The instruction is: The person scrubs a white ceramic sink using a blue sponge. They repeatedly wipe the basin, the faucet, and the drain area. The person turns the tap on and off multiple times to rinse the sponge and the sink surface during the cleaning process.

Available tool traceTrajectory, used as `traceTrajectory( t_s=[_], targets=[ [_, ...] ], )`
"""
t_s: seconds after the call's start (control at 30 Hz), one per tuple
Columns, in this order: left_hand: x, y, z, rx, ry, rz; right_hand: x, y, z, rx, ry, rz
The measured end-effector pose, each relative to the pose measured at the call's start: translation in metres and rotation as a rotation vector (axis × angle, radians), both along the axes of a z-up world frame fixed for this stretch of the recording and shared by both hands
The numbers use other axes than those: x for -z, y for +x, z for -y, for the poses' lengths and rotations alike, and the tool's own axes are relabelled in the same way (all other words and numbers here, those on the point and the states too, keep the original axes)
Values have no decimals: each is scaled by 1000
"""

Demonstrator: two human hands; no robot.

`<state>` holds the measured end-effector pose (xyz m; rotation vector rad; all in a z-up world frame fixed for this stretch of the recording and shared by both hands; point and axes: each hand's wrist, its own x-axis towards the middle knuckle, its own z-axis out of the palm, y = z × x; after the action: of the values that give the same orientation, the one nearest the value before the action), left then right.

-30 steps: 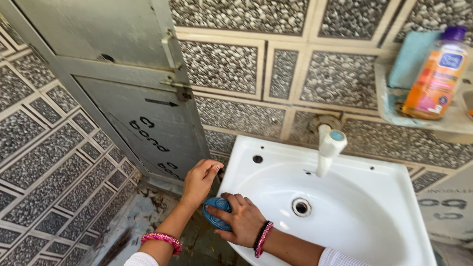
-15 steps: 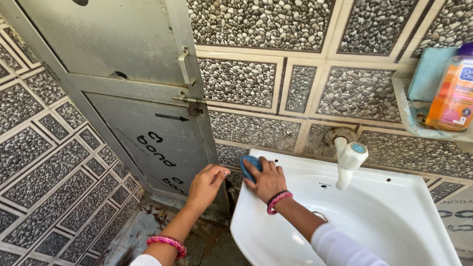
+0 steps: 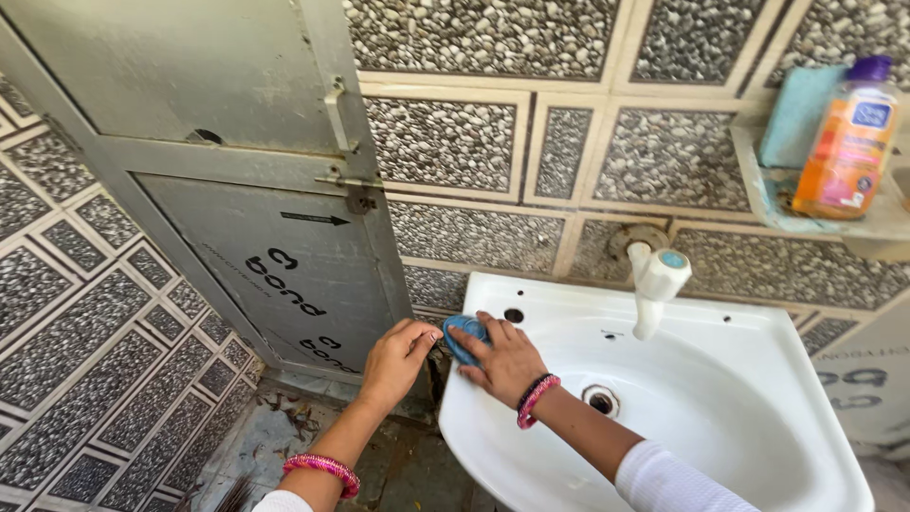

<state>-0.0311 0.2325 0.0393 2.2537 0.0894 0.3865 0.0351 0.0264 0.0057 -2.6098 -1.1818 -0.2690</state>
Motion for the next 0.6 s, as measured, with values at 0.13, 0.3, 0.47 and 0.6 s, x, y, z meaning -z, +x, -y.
traceTrajectory(
  t_s=[0.13, 0.3, 0.47, 0.6],
  targets=[
    [5, 5, 8, 43, 3, 48, 5, -27, 25, -148, 150, -131],
    [13, 9, 18, 79, -1, 66, 6, -54, 61, -203, 171, -455],
    [25, 12, 29, 130, -11, 175, 24, -50, 97, 48, -184, -599],
    [24, 11, 32, 120, 36, 187, 35, -46, 149, 174, -385, -718]
  ],
)
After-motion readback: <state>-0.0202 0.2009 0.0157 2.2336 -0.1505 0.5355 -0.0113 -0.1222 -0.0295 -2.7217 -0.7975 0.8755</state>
